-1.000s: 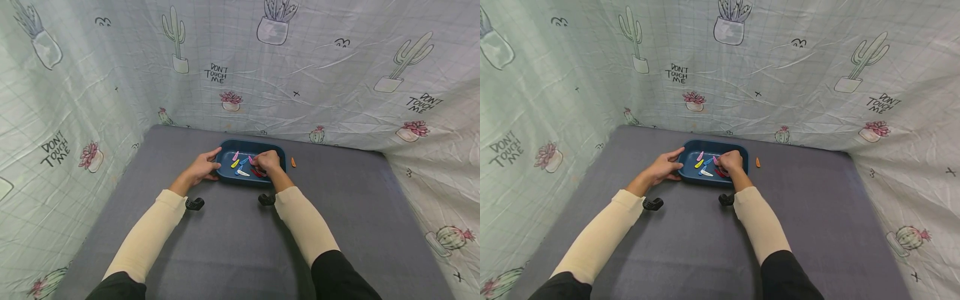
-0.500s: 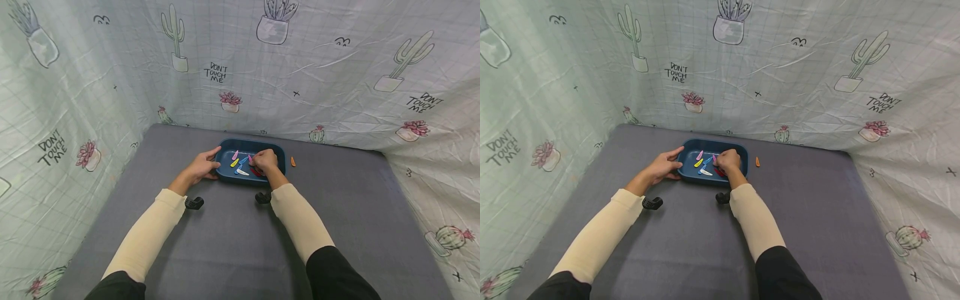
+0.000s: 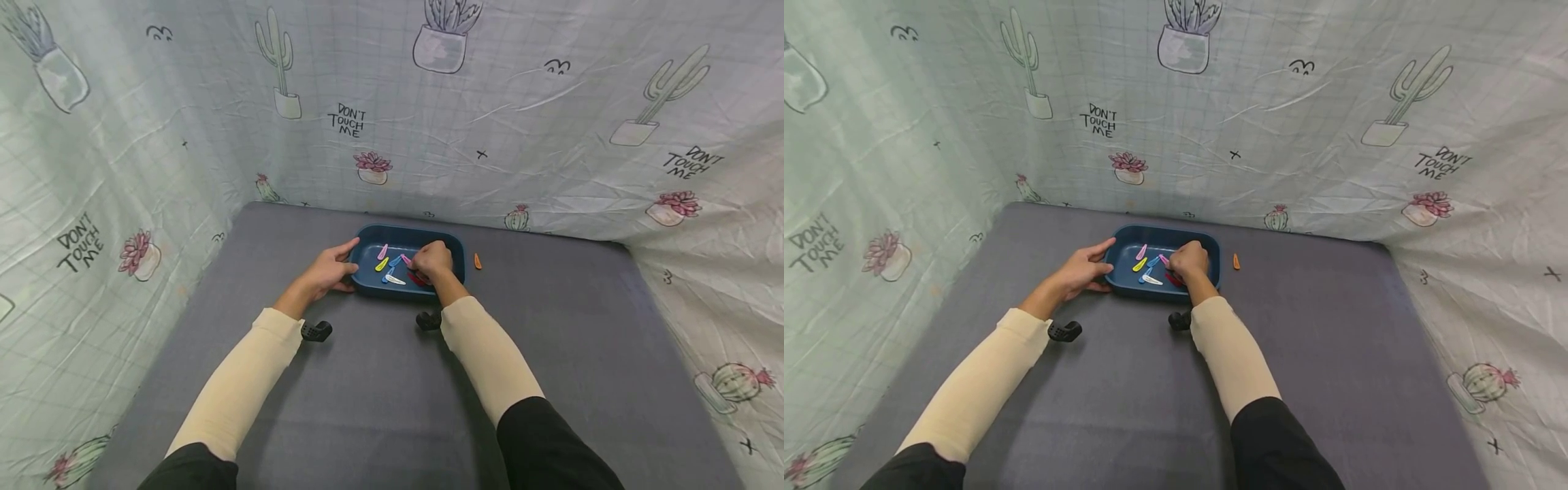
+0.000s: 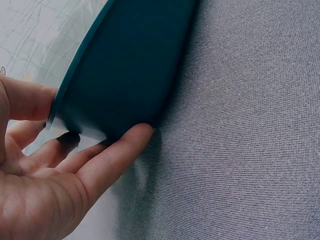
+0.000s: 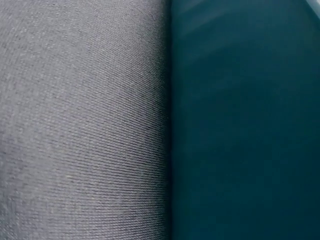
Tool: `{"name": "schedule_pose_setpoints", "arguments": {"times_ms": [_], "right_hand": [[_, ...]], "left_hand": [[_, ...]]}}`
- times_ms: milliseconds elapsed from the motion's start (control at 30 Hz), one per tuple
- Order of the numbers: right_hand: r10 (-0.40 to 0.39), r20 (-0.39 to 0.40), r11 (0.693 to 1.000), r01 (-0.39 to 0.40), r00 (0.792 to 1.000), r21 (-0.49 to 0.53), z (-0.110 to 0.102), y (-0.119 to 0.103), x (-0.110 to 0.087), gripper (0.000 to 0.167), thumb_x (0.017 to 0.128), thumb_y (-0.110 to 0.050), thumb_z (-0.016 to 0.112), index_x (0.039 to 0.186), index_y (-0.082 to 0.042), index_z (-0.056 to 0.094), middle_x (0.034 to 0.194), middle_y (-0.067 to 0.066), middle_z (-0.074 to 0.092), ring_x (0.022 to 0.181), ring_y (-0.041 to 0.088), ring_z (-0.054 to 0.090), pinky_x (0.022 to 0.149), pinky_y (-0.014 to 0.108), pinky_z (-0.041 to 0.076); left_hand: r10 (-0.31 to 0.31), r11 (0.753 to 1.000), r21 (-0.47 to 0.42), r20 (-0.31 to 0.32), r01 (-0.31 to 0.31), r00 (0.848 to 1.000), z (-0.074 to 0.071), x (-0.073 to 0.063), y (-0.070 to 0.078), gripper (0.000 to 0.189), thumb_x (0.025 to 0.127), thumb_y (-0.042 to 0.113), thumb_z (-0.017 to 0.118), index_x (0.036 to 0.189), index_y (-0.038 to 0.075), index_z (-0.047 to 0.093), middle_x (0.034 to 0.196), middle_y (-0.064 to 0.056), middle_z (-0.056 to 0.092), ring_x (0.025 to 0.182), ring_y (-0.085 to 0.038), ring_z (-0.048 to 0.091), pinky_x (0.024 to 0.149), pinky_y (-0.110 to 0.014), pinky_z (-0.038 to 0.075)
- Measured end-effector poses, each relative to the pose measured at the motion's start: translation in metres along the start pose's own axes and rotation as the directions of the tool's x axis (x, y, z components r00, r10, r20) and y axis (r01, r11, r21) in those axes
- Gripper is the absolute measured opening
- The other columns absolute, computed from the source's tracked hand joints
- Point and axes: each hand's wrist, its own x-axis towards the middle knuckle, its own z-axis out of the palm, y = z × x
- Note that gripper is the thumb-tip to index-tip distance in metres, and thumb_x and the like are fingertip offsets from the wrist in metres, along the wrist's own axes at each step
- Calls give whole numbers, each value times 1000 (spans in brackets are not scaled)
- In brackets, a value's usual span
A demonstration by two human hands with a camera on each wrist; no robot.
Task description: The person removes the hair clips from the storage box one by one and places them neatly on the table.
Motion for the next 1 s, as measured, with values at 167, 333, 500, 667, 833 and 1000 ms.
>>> {"name": "schedule_pose_setpoints", "arguments": {"times_ms": [167,333,500,667,833,1000], "right_hand": [[-18,-2,999,18,1000,-28,1,2,-1,16,91,-12,74,77,-10,80,56,1,66,45,13,55,40,26,44],[-3,5,1000,4,1000,-26,-1,2,-4,14,89,-14,79,76,-8,79,53,1,64,44,13,57,41,27,47],[9,14,1000,-9,1000,-15,-1,3,-4,15,89,-16,80,77,-7,78,53,2,63,45,14,57,42,28,47],[0,7,1000,-1,1000,4,-3,2,-4,17,88,-15,81,76,-4,76,57,3,64,48,14,61,43,28,50],[-38,46,999,36,998,32,-8,3,-6,17,89,-10,77,75,-2,75,57,3,65,47,14,61,44,29,49],[-107,132,985,87,985,151,-14,7,-7,15,91,-1,69,80,5,77,62,5,67,48,15,60,44,28,47]], "left_hand": [[-2,1000,0,-3,2,1000,2,-2,-2,74,106,4,53,166,38,25,177,-6,16,145,-40,50,102,-62,54],[0,1000,-4,-1,0,1000,3,-3,-3,74,106,4,53,166,37,26,177,-6,16,143,-40,51,101,-62,55],[6,1000,-6,2,-6,1000,3,-3,-3,75,105,3,53,166,37,26,176,-5,17,142,-39,52,101,-62,55],[16,1000,-7,-3,-16,1000,2,-1,-3,75,105,2,53,166,35,26,176,-5,19,139,-39,54,100,-62,56],[7,1000,-6,-2,-7,1000,1,-1,-3,75,105,2,53,166,35,25,176,-6,19,139,-39,54,101,-61,56],[5,1000,-2,-5,-5,1000,1,-3,-3,75,105,2,54,166,36,26,176,-5,18,142,-39,52,101,-61,55]]}}
